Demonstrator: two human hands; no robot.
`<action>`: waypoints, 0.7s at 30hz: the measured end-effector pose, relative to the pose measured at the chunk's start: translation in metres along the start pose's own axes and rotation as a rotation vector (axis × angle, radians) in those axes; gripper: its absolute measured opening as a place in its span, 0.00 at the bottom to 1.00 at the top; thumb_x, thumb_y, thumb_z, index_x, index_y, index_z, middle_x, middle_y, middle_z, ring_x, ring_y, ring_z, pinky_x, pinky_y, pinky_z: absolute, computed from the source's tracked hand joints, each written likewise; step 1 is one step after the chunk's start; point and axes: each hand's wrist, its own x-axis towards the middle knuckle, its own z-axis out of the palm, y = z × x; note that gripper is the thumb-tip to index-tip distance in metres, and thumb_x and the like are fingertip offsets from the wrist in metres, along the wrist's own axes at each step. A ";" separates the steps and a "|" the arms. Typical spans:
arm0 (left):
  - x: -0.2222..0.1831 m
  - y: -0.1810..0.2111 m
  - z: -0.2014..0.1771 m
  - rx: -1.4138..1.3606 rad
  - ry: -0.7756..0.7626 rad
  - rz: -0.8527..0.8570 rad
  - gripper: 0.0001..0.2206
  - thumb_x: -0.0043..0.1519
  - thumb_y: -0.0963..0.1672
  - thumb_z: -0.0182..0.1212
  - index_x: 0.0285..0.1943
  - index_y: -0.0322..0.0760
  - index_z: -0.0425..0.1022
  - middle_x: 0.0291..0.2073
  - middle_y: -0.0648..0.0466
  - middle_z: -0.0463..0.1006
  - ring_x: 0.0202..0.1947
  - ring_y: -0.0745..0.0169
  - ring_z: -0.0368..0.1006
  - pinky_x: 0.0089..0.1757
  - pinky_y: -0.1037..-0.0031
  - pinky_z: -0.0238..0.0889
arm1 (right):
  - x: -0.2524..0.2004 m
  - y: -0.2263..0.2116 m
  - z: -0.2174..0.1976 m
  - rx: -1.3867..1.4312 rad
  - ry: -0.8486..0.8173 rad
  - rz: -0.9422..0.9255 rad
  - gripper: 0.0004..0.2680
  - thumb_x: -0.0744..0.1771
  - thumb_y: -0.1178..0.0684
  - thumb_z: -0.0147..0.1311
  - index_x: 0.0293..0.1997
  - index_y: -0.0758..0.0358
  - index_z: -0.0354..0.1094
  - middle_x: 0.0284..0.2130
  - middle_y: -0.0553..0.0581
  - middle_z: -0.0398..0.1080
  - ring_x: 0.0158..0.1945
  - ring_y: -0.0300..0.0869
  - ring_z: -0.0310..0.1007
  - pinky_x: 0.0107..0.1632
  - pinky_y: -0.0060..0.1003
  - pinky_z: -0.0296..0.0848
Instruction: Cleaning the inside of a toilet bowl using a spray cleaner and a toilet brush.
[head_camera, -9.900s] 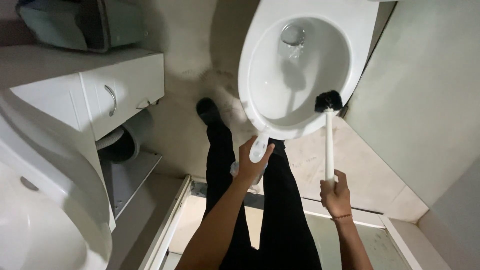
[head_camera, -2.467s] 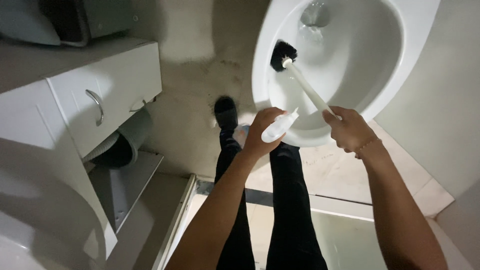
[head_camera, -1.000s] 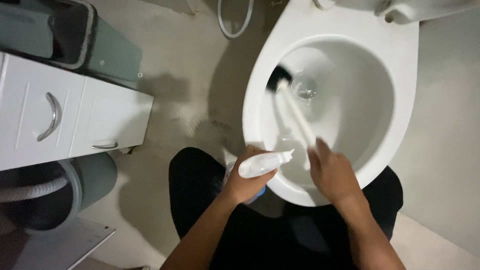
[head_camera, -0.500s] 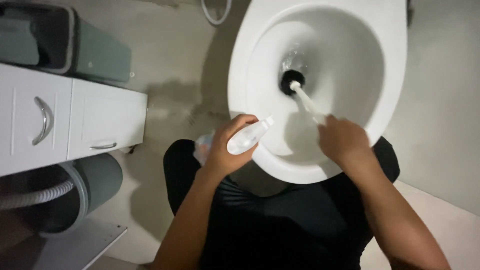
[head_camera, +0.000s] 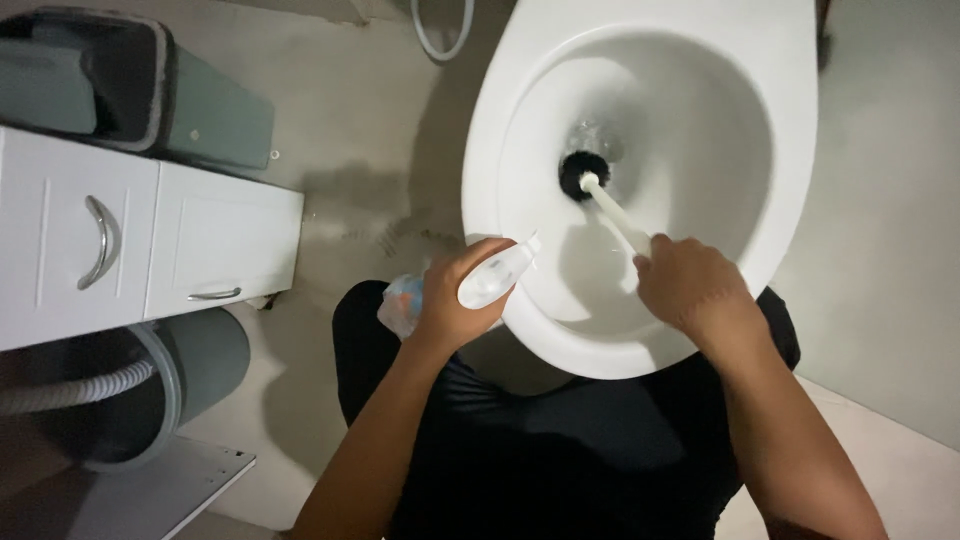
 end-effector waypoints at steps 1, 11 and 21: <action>-0.001 0.000 0.000 -0.003 0.014 -0.012 0.14 0.56 0.37 0.66 0.51 0.37 0.81 0.38 0.44 0.85 0.42 0.37 0.81 0.43 0.54 0.73 | 0.013 0.001 0.006 0.060 -0.018 0.012 0.16 0.70 0.48 0.45 0.55 0.74 0.73 0.39 0.76 0.79 0.44 0.65 0.82 0.42 0.58 0.79; 0.007 -0.011 -0.011 -0.099 -0.061 -0.006 0.10 0.58 0.36 0.65 0.48 0.30 0.79 0.38 0.36 0.83 0.45 0.31 0.80 0.46 0.50 0.72 | 0.072 0.004 0.012 0.364 0.078 -0.012 0.19 0.72 0.49 0.41 0.53 0.86 0.69 0.28 0.79 0.73 0.27 0.60 0.77 0.31 0.54 0.74; 0.007 -0.004 -0.012 -0.044 -0.077 -0.069 0.10 0.59 0.39 0.67 0.49 0.34 0.81 0.39 0.40 0.84 0.46 0.35 0.80 0.47 0.52 0.72 | 0.068 -0.009 0.028 0.207 0.101 -0.005 0.19 0.71 0.48 0.41 0.58 0.79 0.70 0.41 0.82 0.76 0.46 0.69 0.79 0.44 0.61 0.78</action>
